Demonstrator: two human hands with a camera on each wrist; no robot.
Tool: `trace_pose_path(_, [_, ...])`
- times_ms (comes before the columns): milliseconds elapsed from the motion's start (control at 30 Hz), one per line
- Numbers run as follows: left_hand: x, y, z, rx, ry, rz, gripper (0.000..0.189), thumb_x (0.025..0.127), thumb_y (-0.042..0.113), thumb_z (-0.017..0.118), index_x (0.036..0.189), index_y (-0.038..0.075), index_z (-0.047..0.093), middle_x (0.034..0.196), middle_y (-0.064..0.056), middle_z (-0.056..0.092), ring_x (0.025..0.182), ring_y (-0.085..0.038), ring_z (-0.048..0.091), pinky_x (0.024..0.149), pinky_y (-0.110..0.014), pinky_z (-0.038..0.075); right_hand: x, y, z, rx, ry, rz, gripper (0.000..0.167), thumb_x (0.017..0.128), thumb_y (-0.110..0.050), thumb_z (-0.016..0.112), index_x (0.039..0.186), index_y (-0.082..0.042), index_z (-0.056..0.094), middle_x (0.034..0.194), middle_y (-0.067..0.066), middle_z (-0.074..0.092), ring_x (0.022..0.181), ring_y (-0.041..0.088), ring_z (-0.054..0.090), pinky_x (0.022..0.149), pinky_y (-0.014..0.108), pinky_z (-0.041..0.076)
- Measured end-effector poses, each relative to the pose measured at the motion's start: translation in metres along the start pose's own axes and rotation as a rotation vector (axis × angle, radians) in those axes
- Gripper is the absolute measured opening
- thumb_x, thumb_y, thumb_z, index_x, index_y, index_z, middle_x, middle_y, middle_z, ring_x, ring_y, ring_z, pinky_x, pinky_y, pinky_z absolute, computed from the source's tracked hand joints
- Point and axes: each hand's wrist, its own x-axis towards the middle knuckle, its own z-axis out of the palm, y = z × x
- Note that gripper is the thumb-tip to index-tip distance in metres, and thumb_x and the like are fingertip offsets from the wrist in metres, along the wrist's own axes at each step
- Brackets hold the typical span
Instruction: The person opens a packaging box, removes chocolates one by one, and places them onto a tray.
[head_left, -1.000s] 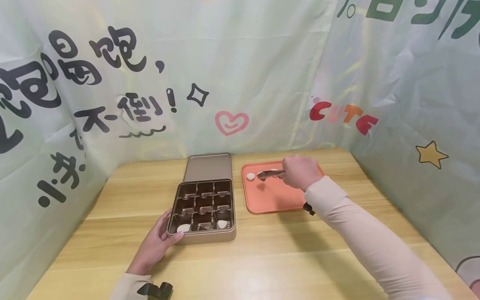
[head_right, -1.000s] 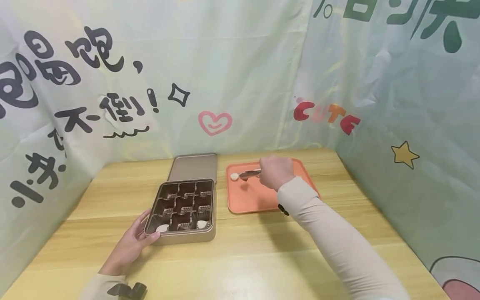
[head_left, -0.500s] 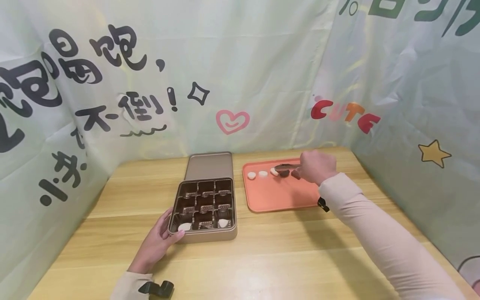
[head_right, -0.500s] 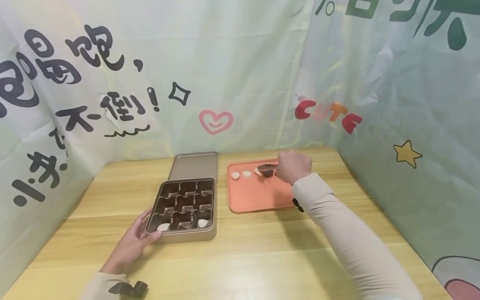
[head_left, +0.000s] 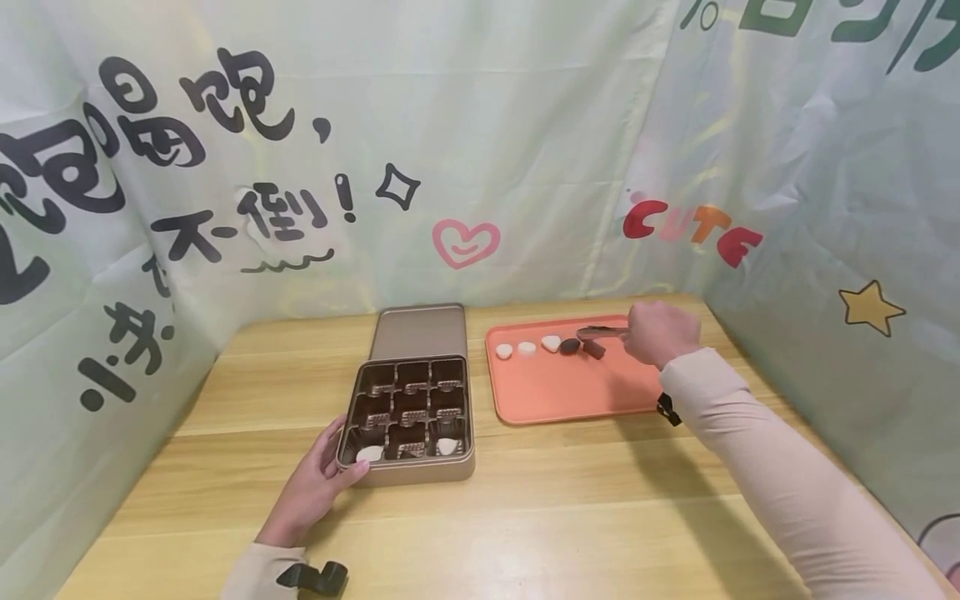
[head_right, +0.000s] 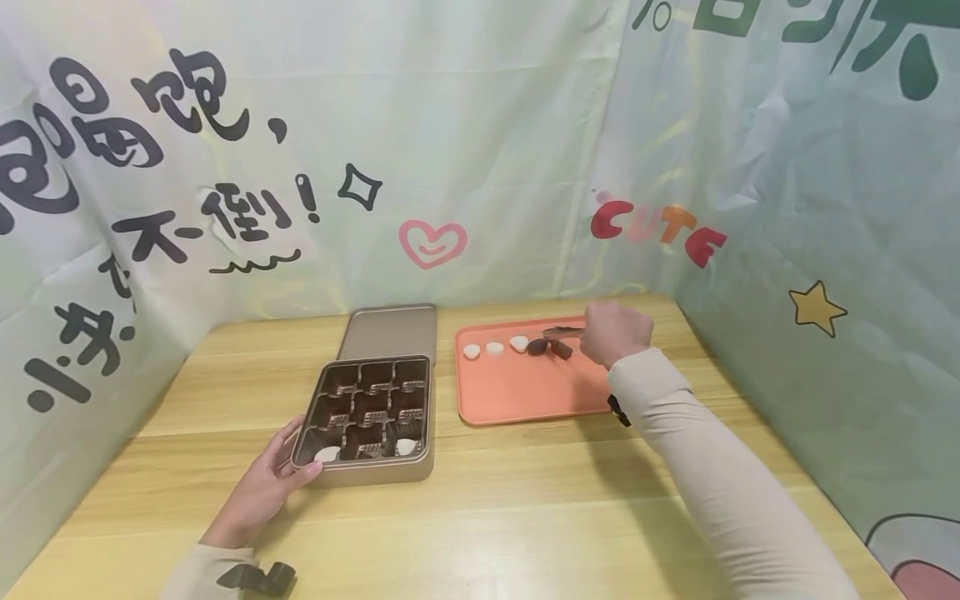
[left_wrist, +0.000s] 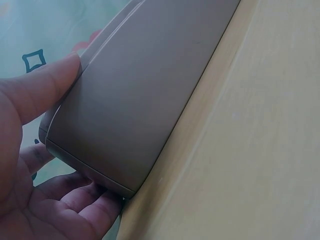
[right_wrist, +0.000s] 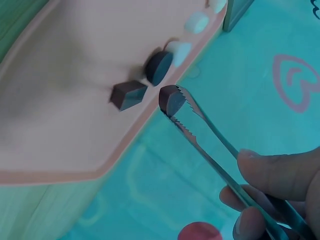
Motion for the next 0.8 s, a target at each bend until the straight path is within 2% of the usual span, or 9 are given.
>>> trace_pose_path(233, [0.000, 0.001, 0.000, 0.003, 0.004, 0.000, 0.090, 0.087, 0.015, 0.072, 0.156, 0.013, 0.014, 0.157, -0.023, 0.016, 0.139, -0.037, 0.029, 0.106, -0.039, 0.035, 0.002, 0.015, 0.004, 0.018, 0.013, 0.015, 0.027, 0.086, -0.023, 0.070, 0.063, -0.013, 0.060, 0.059, 0.004, 0.057, 0.053, 0.024, 0.056, 0.041, 0.037, 0.041])
trace_pose_path(433, [-0.001, 0.002, 0.000, -0.009, -0.001, 0.000, 0.089, 0.088, 0.014, 0.072, 0.156, 0.014, 0.015, 0.157, -0.023, 0.017, 0.139, -0.037, 0.029, 0.105, -0.037, 0.037, 0.002, 0.026, 0.007, 0.024, 0.040, 0.028, 0.026, 0.085, -0.022, 0.069, 0.062, -0.013, 0.061, 0.062, 0.006, 0.058, 0.056, 0.027, 0.057, 0.042, 0.041, 0.044])
trace_pose_path(633, [-0.001, 0.003, 0.000, -0.021, 0.001, -0.003, 0.088, 0.088, 0.012, 0.072, 0.156, 0.015, 0.015, 0.157, -0.023, 0.017, 0.139, -0.038, 0.029, 0.106, -0.038, 0.036, 0.001, 0.031, 0.009, 0.046, 0.069, 0.050, 0.020, 0.084, -0.022, 0.070, 0.070, -0.009, 0.066, 0.069, 0.011, 0.061, 0.058, 0.032, 0.057, 0.045, 0.047, 0.046])
trace_pose_path(800, [-0.001, 0.004, 0.001, -0.021, 0.000, -0.001, 0.088, 0.088, 0.012, 0.071, 0.156, 0.014, 0.015, 0.157, -0.023, 0.017, 0.139, -0.038, 0.029, 0.106, -0.038, 0.035, 0.000, 0.033, 0.009, 0.076, 0.087, 0.098, 0.021, 0.084, -0.025, 0.067, 0.077, -0.005, 0.064, 0.076, 0.020, 0.063, 0.067, 0.042, 0.059, 0.056, 0.060, 0.049])
